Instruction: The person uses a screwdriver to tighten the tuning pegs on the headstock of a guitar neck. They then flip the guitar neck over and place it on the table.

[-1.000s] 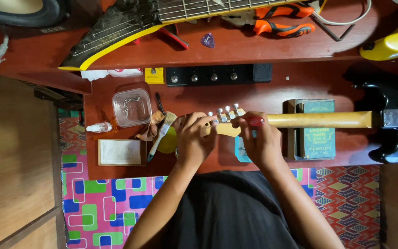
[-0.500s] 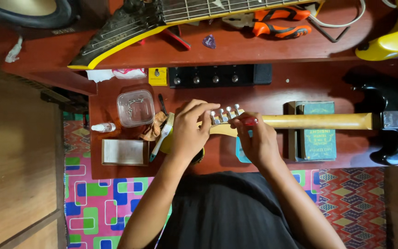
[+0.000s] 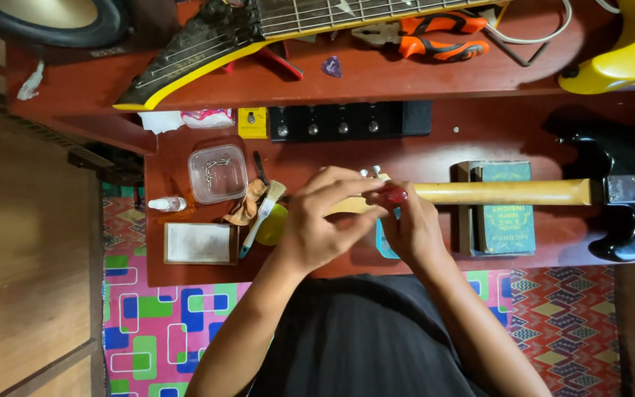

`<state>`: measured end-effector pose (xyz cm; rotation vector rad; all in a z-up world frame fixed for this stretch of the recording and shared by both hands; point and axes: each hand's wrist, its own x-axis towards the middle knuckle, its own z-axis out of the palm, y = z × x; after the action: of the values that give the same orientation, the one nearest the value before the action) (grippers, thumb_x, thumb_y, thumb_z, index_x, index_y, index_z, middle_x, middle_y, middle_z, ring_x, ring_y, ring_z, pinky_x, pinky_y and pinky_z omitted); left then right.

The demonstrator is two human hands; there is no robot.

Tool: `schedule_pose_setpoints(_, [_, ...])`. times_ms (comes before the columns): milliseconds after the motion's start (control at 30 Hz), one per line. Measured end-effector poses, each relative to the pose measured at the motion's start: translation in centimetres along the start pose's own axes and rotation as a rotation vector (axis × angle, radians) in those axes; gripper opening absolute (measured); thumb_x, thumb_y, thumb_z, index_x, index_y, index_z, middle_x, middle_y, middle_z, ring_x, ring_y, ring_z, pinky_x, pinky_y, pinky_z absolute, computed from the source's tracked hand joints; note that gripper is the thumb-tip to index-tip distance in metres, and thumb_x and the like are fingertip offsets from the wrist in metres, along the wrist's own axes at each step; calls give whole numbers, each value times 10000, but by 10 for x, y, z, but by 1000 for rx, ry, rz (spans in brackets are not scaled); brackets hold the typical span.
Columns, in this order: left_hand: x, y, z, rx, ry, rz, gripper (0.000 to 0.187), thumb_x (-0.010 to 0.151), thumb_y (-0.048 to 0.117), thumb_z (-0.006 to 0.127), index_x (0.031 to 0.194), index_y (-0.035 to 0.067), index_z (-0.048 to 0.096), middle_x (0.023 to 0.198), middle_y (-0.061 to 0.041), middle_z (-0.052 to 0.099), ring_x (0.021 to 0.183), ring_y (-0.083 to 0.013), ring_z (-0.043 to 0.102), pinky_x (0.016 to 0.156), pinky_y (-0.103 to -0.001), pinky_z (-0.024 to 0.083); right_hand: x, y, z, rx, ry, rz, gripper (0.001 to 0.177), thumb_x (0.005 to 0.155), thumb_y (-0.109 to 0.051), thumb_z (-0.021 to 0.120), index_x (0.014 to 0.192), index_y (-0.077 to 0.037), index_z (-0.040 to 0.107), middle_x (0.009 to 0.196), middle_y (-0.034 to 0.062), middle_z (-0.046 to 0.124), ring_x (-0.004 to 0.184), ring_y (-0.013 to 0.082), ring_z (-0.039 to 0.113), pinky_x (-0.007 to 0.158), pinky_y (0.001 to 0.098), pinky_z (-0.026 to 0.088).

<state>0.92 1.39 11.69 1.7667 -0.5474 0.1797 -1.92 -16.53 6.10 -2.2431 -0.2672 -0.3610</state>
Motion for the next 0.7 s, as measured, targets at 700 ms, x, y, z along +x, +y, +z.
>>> schedule_pose_setpoints(700, [11,-1,12,274,-23,147,188,883,106,772,1056,171,737,932,-4,746,874,-220,747,754,-343,585,3,7,-8,-109,-127,-80,76,933,1,556,1001,-32,543,652,181,571,665,446,652,572,477,526])
